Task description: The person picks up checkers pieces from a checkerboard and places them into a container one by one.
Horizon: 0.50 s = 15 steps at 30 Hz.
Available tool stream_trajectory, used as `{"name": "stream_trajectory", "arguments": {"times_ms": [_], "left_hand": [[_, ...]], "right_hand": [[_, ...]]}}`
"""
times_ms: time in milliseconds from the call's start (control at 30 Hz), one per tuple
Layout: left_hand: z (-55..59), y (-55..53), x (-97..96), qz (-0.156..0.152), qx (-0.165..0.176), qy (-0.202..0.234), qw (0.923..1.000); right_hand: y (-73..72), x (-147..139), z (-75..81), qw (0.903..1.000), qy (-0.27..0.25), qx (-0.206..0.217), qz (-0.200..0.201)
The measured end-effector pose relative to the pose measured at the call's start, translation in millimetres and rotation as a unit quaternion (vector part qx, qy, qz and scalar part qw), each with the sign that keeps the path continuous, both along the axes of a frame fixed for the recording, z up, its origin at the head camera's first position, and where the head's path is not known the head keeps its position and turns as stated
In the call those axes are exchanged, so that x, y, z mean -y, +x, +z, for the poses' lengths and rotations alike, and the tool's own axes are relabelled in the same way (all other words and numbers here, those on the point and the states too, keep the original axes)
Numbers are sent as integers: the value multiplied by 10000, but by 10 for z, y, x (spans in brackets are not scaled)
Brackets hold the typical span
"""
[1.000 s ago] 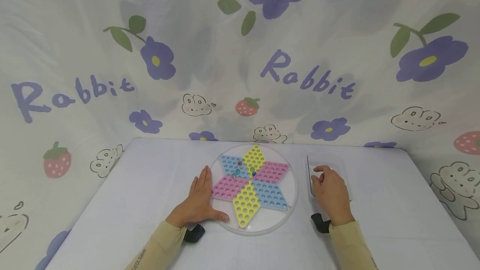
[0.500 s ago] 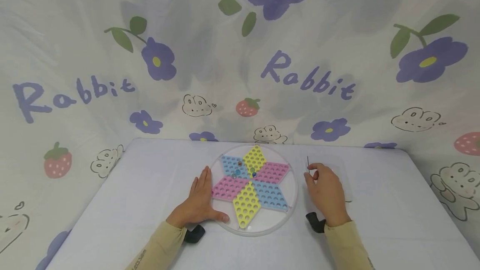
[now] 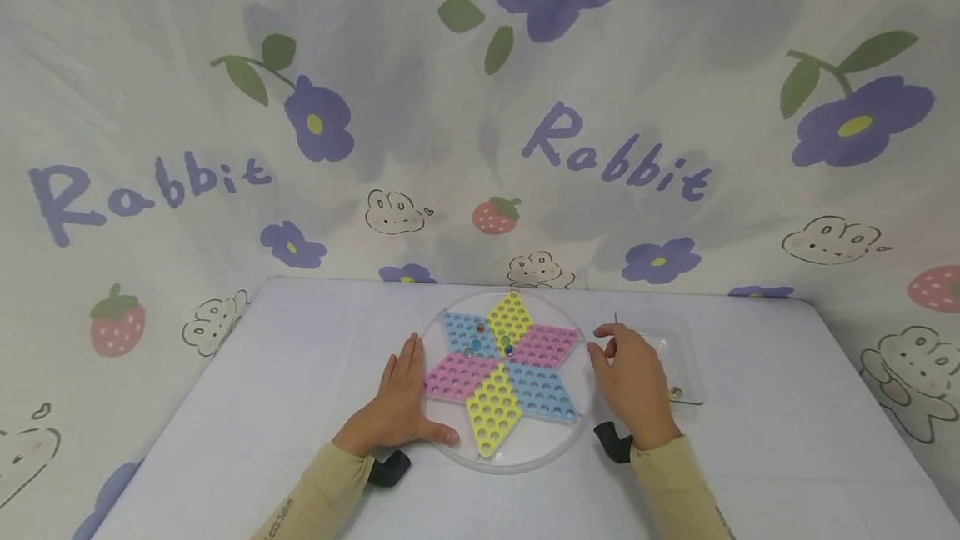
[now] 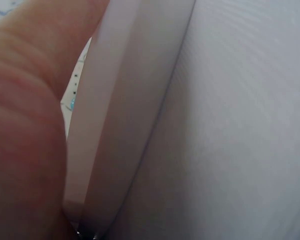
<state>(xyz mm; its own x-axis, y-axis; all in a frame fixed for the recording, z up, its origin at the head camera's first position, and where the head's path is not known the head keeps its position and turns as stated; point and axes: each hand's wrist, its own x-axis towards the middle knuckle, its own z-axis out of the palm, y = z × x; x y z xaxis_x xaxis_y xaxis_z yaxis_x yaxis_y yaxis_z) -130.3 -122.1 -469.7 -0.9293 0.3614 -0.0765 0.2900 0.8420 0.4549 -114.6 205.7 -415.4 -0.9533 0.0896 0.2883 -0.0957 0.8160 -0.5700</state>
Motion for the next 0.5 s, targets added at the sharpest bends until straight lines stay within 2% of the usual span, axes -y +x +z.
{"name": "stream_trajectory", "arguments": {"times_ms": [500], "left_hand": [[9, 4, -2, 24, 60, 14, 10000]], "right_hand": [[-56, 177, 14, 9999, -21, 55, 81]]}}
